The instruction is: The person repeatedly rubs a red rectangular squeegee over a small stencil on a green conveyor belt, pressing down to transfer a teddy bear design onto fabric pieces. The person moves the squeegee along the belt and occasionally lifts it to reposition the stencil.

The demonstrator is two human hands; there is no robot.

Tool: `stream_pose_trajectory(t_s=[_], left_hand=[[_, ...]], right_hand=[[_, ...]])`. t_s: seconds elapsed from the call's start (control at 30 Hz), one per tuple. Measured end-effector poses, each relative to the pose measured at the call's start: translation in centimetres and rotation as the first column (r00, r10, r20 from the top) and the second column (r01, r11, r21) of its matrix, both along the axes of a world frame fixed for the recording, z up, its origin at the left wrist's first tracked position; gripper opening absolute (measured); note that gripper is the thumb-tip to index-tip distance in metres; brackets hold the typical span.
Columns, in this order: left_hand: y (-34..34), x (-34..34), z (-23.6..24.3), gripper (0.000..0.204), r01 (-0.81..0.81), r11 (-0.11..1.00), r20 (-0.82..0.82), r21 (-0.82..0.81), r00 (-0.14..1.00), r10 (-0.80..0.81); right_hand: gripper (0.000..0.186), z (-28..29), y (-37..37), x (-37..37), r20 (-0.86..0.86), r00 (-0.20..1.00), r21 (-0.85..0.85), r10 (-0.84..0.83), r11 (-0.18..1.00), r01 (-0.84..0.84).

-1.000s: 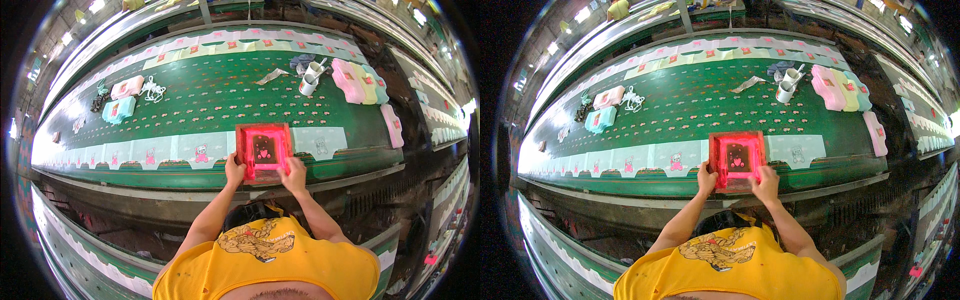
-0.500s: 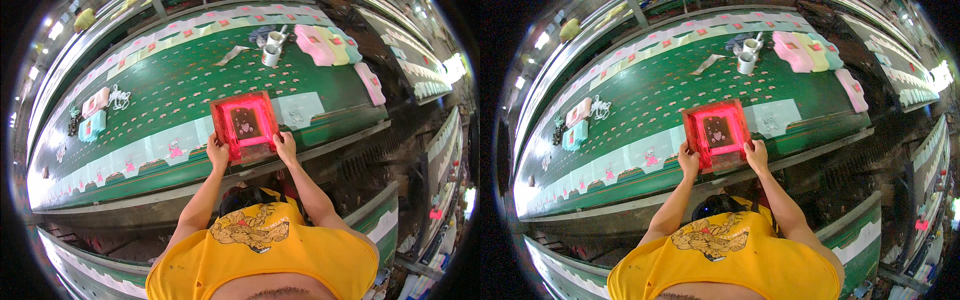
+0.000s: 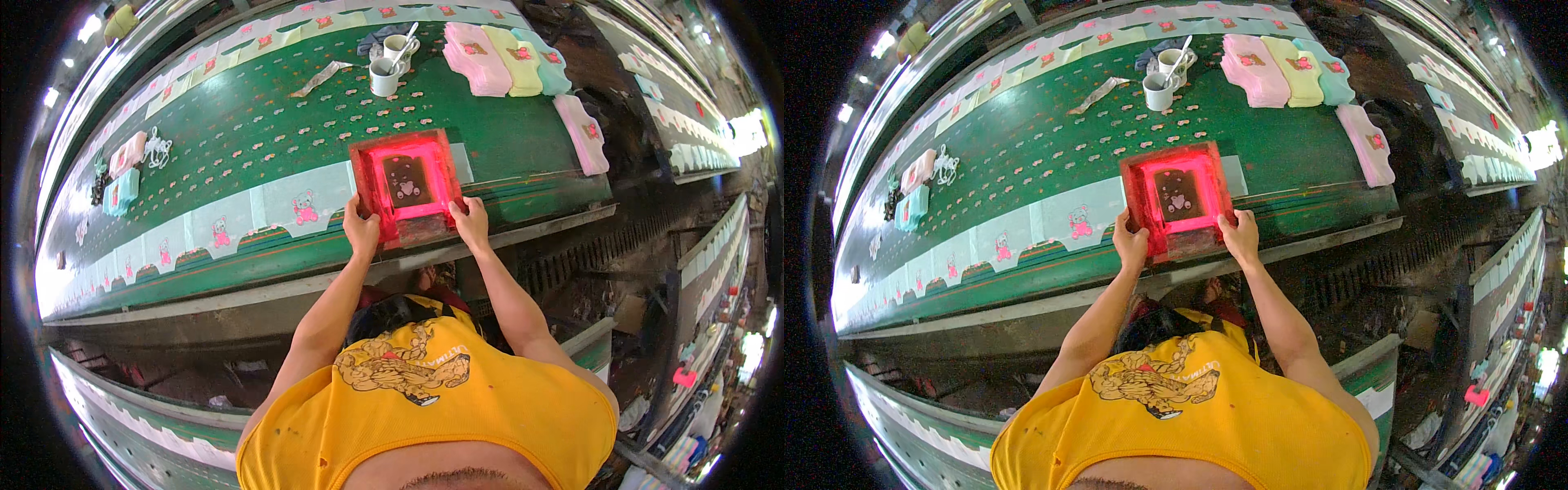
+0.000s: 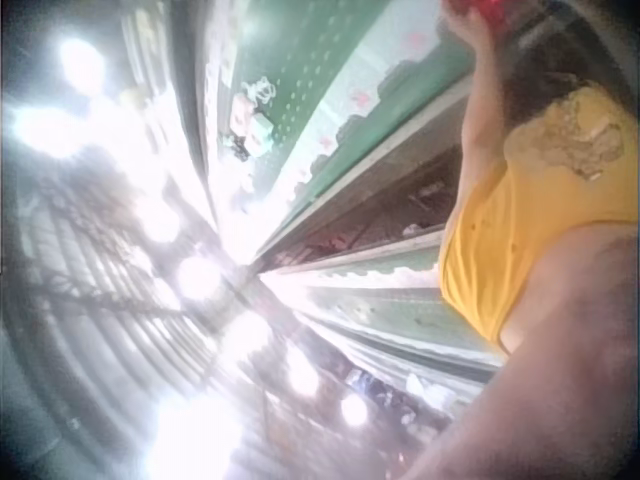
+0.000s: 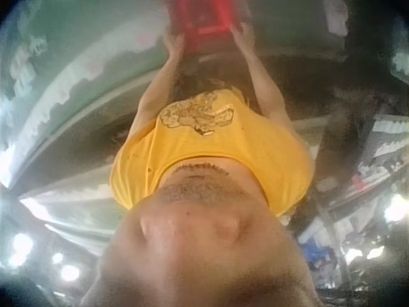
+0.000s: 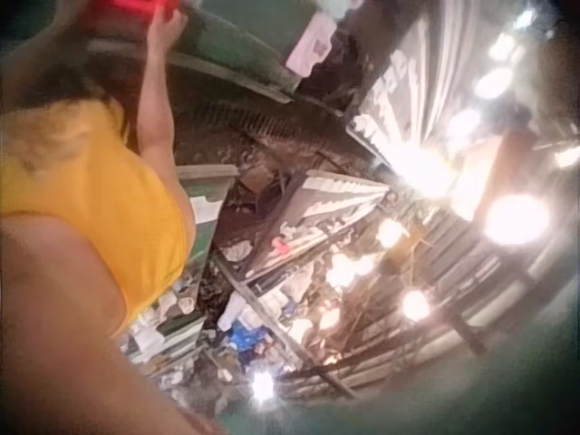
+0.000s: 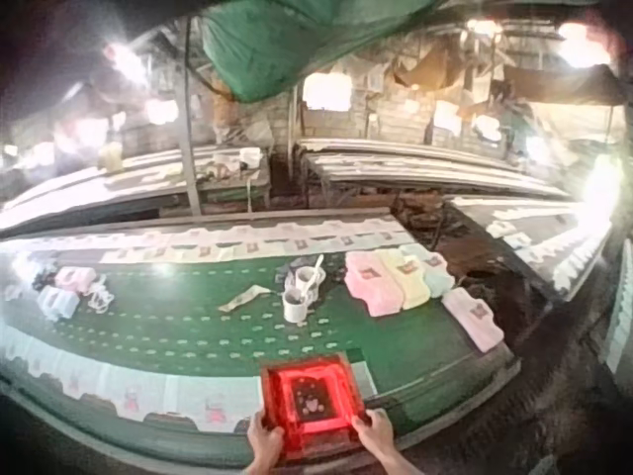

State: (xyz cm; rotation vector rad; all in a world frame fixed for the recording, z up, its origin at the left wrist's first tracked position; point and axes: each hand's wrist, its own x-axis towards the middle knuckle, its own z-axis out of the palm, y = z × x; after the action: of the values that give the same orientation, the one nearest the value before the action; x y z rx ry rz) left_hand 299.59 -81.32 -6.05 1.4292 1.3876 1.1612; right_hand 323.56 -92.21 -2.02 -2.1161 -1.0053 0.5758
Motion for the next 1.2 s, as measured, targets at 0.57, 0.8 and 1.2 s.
stream_pose_trajectory(t_s=[0.57,0.8,1.2], left_hand=[[0.3,2.2,-0.4,0.062,0.017,0.995,-0.173,-0.097,0.984,-0.034],[0.2,1.5,-1.3,0.063,0.033,0.997,-0.226,-0.073,0.973,-0.049],[0.1,1.7,0.0,0.062,0.008,0.993,-0.266,-0.114,0.963,-0.038]], right_hand=[[0.059,-2.1,-1.0,4.7,-0.011,0.990,0.004,0.139,0.990,-0.139],[0.046,3.2,-1.7,0.6,0.355,0.666,0.101,0.656,0.681,-0.725],[0.025,1.0,1.1,-0.7,0.438,0.649,0.121,0.622,0.675,-0.728]])
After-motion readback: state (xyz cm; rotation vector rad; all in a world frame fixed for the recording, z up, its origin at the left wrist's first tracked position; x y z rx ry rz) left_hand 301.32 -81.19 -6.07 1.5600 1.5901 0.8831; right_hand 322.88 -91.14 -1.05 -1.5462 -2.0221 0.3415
